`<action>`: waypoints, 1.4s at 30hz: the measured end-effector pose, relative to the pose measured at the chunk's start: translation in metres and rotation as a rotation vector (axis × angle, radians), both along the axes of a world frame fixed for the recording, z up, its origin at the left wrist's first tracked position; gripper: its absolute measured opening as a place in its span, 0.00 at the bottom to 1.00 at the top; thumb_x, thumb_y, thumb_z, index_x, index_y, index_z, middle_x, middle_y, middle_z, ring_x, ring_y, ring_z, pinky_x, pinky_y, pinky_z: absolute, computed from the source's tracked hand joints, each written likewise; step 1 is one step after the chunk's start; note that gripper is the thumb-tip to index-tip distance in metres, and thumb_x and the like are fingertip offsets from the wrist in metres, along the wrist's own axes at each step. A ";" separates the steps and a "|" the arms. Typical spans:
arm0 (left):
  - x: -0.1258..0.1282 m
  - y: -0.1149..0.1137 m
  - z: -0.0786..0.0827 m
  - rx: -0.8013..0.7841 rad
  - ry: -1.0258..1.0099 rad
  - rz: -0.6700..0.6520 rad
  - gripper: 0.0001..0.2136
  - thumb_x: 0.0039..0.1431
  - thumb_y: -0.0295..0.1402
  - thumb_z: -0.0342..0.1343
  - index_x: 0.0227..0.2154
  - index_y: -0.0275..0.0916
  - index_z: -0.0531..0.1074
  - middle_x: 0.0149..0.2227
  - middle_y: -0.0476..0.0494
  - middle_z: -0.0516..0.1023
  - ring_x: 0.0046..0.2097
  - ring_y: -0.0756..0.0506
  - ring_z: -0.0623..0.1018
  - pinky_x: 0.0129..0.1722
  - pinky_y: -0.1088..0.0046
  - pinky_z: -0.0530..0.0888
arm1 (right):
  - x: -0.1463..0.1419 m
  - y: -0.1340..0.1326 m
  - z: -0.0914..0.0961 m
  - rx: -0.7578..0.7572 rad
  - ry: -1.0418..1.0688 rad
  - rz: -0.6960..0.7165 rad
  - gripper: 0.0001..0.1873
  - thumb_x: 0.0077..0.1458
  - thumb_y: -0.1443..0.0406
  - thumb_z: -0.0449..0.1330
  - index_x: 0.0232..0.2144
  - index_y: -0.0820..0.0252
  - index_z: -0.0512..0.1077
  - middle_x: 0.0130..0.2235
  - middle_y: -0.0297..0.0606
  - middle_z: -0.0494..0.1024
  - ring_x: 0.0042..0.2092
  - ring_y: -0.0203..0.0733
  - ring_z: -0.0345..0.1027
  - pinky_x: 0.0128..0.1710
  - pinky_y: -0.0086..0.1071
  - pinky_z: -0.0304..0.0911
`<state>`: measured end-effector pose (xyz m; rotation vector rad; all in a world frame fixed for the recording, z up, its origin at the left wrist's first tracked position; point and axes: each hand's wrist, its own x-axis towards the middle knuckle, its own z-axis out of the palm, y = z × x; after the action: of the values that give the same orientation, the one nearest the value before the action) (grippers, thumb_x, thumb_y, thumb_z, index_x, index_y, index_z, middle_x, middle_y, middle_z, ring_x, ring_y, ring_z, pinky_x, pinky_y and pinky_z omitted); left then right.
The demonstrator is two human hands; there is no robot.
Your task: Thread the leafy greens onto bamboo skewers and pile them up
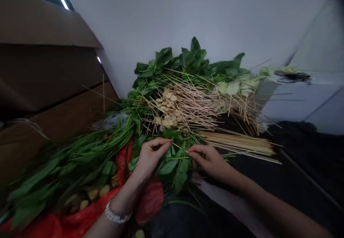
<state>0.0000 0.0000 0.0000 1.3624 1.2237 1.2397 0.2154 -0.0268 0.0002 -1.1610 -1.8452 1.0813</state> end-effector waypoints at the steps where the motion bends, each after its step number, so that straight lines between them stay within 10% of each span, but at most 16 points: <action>1: 0.000 0.001 -0.001 -0.029 -0.023 -0.001 0.10 0.45 0.38 0.69 0.29 0.37 0.82 0.33 0.44 0.83 0.34 0.48 0.77 0.33 0.78 0.70 | -0.001 0.001 0.000 0.005 0.005 0.002 0.12 0.60 0.64 0.53 0.32 0.65 0.75 0.22 0.34 0.73 0.26 0.38 0.67 0.31 0.29 0.60; 11: 0.005 0.000 -0.004 -0.143 -0.069 -0.216 0.08 0.45 0.37 0.68 0.26 0.37 0.81 0.26 0.48 0.80 0.28 0.51 0.74 0.30 0.77 0.70 | -0.007 0.001 -0.010 -0.032 0.064 0.006 0.11 0.60 0.64 0.55 0.32 0.63 0.76 0.22 0.33 0.73 0.26 0.37 0.66 0.29 0.29 0.59; 20: -0.003 0.000 0.009 0.310 0.174 -0.054 0.07 0.54 0.35 0.61 0.33 0.39 0.80 0.36 0.44 0.79 0.39 0.46 0.76 0.38 0.73 0.70 | -0.007 0.006 -0.013 -0.026 0.110 -0.030 0.11 0.60 0.63 0.54 0.33 0.62 0.75 0.21 0.32 0.73 0.25 0.36 0.65 0.28 0.28 0.58; 28: -0.006 -0.008 0.012 0.499 0.615 -0.445 0.05 0.54 0.33 0.64 0.34 0.42 0.81 0.33 0.45 0.77 0.39 0.46 0.74 0.38 0.71 0.68 | -0.005 0.009 -0.019 -0.091 0.132 -0.048 0.11 0.60 0.61 0.54 0.31 0.60 0.73 0.20 0.29 0.71 0.17 0.30 0.54 0.20 0.26 0.51; 42: -0.013 0.003 0.008 -0.023 -0.208 -0.169 0.14 0.50 0.39 0.67 0.38 0.39 0.82 0.30 0.46 0.77 0.32 0.51 0.73 0.34 0.78 0.70 | -0.004 0.003 -0.001 -0.232 0.229 0.022 0.11 0.58 0.60 0.55 0.33 0.61 0.71 0.20 0.28 0.70 0.15 0.28 0.49 0.14 0.23 0.44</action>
<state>-0.0126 0.0030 0.0083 1.2580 0.9558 1.2105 0.2112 -0.0240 -0.0008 -1.0955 -1.5906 1.4081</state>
